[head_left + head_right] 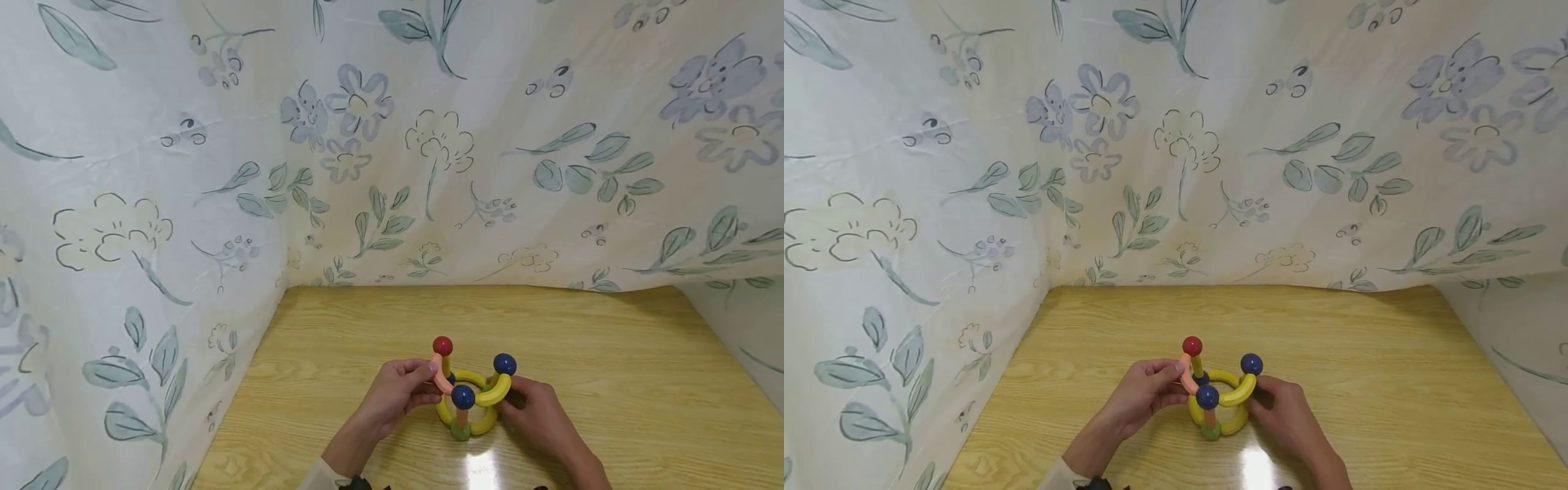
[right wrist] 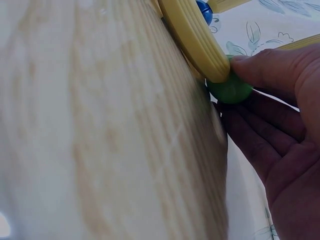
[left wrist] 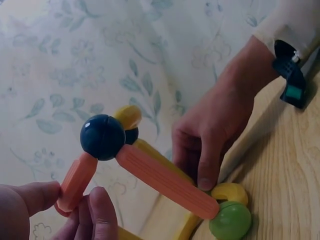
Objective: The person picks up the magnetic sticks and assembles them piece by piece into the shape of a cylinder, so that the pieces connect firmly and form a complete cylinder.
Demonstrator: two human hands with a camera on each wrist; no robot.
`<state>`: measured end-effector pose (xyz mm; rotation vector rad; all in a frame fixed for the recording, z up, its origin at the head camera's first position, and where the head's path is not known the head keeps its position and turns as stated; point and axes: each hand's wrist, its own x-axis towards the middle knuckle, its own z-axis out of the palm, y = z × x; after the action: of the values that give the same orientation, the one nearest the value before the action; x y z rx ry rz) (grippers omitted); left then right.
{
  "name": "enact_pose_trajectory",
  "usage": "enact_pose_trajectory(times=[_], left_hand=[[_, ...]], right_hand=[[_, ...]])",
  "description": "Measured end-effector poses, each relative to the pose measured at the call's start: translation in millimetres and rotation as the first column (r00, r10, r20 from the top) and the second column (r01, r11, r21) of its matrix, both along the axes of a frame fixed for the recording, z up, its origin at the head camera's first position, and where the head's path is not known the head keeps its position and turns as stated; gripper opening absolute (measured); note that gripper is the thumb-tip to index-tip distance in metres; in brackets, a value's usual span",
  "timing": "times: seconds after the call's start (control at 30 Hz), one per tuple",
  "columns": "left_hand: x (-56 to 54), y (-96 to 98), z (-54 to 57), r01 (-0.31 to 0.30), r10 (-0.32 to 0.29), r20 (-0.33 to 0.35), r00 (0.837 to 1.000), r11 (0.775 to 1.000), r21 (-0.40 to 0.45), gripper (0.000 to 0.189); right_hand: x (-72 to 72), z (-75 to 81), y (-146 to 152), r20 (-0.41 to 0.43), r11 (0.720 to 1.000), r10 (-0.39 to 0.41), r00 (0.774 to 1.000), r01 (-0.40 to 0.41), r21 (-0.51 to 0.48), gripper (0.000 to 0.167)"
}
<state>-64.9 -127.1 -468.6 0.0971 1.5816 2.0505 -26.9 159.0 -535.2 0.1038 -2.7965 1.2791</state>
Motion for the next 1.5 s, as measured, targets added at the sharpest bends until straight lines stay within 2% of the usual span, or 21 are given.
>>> enact_pose_trajectory(times=[0.13,0.2,0.27,0.33,0.4,0.47,0.5,0.57,0.63,0.77,0.87,1.0,1.13,1.27,1.5], left_hand=[[-1.7,-1.4,-3.6,-0.006,0.006,-0.020,1.000,1.000,-0.006,0.040],[-3.2,-2.0,-6.7,-0.035,0.034,-0.039,0.999,0.999,-0.019,0.038],[-5.1,-2.3,-11.5,-0.075,0.071,-0.087,0.994,0.996,-0.049,0.034],[-8.1,-1.4,-19.3,-0.116,0.096,-0.172,0.980,0.987,-0.112,0.029],[-11.5,0.6,-29.4,-0.144,0.083,-0.281,0.956,0.969,-0.203,0.023],[-15.8,3.8,-41.7,-0.162,0.028,-0.393,0.919,0.936,-0.311,0.024],[-18.0,5.7,-48.0,-0.175,-0.006,-0.445,0.896,0.914,-0.365,0.026],[-21.7,9.0,-57.9,-0.183,-0.076,-0.509,0.858,0.879,-0.441,0.032],[-24.8,11.6,-65.3,-0.183,-0.134,-0.555,0.821,0.859,-0.478,0.027],[-27.7,13.3,-70.4,-0.153,-0.201,-0.605,0.770,0.863,-0.482,0.011],[-28.9,13.5,-71.1,-0.161,-0.217,-0.638,0.738,0.862,-0.480,0.007],[-28.4,14.5,-72.8,-0.187,-0.220,-0.655,0.723,0.850,-0.492,0.006],[-23.4,13.7,-73.1,-0.219,-0.210,-0.659,0.722,0.835,-0.505,0.002],[-15.1,11.5,-71.5,-0.264,-0.188,-0.670,0.719,0.817,-0.513,0.008],[2.9,7.2,-72.0,-0.309,-0.130,-0.694,0.708,0.827,-0.469,0.017]], right_hand=[[-0.3,0.4,-1,0.010,1.000,-0.003,1.000,0.003,0.002,0.024],[-0.5,0.2,-1,0.010,1.000,-0.004,1.000,0.004,0.003,0.024],[-0.4,-0.3,-1,0.007,1.000,-0.004,1.000,0.004,0.002,0.024],[-0.1,-0.9,-1,0.000,1.000,-0.003,1.000,0.003,0.003,0.025],[0.2,-1.6,-1,-0.008,1.000,-0.003,1.000,0.004,0.005,0.025],[0.5,-2.0,-1,-0.011,1.000,-0.005,1.000,0.005,0.006,0.027],[0.8,-2.2,-2,-0.018,1.000,-0.007,1.000,0.008,0.010,0.027],[0.7,-3.1,-3,-0.040,1.000,-0.018,0.999,0.019,0.020,0.027],[0.9,-4.4,-4,-0.077,0.999,-0.025,0.997,0.027,0.031,0.027],[0.8,-8.2,-6,-0.174,0.996,-0.048,0.984,0.060,0.067,0.024],[1.7,-8.8,-7,-0.201,0.992,-0.075,0.977,0.093,0.082,0.023],[6.5,-6.5,-6,-0.177,0.989,-0.106,0.978,0.122,0.084,0.023],[15.9,-2.6,-6,-0.133,0.989,-0.099,0.986,0.112,0.098,0.027],[28.0,-0.4,-7,-0.092,0.988,-0.089,0.992,0.100,0.121,0.036],[44.0,5.3,-12,0.045,0.990,-0.097,0.994,0.092,0.106,0.043]])
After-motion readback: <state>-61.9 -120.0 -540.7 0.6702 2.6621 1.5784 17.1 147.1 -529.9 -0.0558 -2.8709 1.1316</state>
